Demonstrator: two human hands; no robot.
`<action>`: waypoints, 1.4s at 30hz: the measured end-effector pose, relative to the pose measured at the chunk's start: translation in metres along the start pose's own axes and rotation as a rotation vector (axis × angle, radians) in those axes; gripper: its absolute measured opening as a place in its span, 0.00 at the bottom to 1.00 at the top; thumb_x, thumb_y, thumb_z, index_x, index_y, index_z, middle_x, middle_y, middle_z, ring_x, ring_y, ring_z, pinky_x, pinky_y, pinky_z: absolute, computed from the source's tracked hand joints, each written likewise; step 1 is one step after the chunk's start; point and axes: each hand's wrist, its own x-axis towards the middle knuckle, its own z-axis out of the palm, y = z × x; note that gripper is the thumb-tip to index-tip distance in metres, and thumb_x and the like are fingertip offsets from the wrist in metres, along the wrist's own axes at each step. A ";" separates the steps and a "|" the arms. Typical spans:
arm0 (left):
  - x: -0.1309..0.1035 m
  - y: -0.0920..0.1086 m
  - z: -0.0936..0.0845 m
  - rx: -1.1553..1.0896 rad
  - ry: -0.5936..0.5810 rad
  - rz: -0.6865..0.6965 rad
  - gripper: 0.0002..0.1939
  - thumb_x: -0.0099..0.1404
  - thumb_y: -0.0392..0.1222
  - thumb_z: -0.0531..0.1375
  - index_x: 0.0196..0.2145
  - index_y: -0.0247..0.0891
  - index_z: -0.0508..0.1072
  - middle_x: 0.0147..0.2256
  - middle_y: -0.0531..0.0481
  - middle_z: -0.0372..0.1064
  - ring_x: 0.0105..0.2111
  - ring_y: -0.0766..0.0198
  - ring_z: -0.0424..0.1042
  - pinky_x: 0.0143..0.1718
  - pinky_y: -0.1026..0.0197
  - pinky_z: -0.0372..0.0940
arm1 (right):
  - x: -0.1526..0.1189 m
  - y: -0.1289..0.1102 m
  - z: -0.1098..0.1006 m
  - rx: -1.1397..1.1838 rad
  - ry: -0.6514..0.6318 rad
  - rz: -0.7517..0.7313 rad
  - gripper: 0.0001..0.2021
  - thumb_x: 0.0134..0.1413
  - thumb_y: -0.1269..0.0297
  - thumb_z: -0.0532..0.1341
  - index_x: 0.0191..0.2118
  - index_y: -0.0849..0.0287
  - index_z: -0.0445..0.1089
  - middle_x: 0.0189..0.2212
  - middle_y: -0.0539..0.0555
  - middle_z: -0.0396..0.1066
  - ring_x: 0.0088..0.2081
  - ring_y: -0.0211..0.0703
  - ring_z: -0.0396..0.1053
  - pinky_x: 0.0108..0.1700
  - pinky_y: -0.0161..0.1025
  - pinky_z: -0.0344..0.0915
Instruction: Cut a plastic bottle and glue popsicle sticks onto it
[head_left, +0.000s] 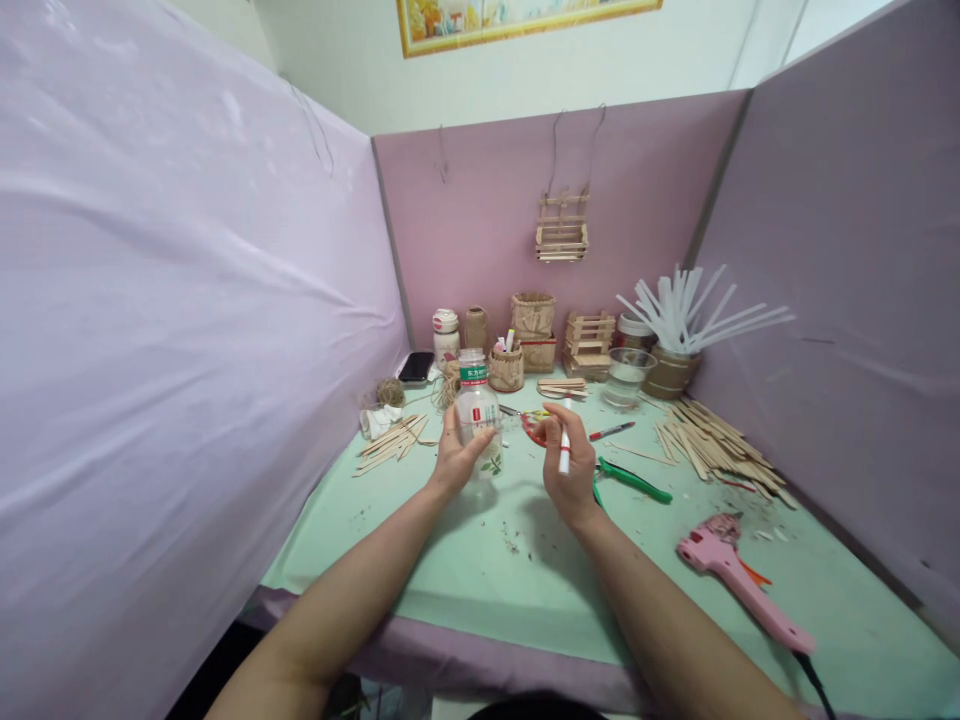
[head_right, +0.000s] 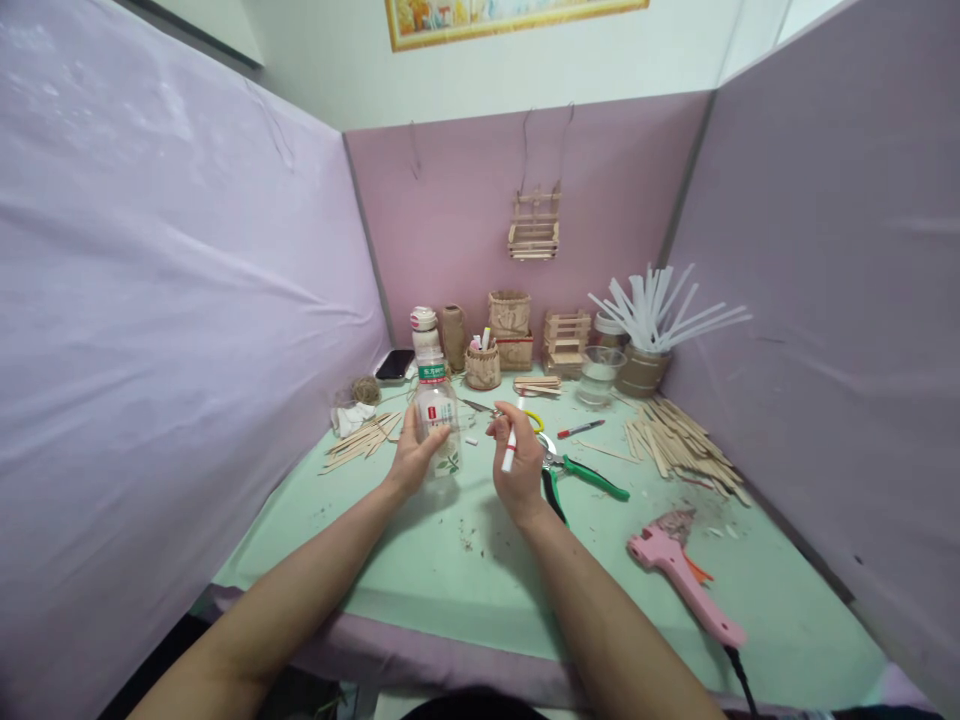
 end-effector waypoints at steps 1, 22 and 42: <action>0.002 -0.002 -0.001 -0.043 -0.006 -0.021 0.34 0.56 0.54 0.67 0.55 0.40 0.61 0.48 0.45 0.71 0.47 0.54 0.73 0.49 0.52 0.68 | 0.002 0.001 -0.001 -0.002 -0.004 -0.013 0.10 0.68 0.62 0.53 0.50 0.55 0.66 0.33 0.52 0.73 0.34 0.43 0.73 0.41 0.44 0.70; 0.008 -0.003 -0.003 -0.449 -0.156 -0.371 0.43 0.42 0.50 0.76 0.51 0.39 0.60 0.41 0.45 0.74 0.37 0.55 0.77 0.39 0.54 0.71 | 0.012 0.011 -0.001 0.048 -0.055 0.204 0.10 0.58 0.58 0.63 0.42 0.54 0.63 0.49 0.60 0.76 0.51 0.50 0.73 0.51 0.48 0.68; 0.018 0.012 -0.022 -0.681 -0.216 -0.455 0.29 0.50 0.48 0.69 0.47 0.33 0.71 0.35 0.41 0.78 0.41 0.47 0.79 0.40 0.51 0.74 | 0.017 0.017 -0.005 -0.358 -0.275 0.467 0.10 0.57 0.59 0.58 0.43 0.55 0.63 0.44 0.58 0.75 0.43 0.49 0.71 0.41 0.40 0.60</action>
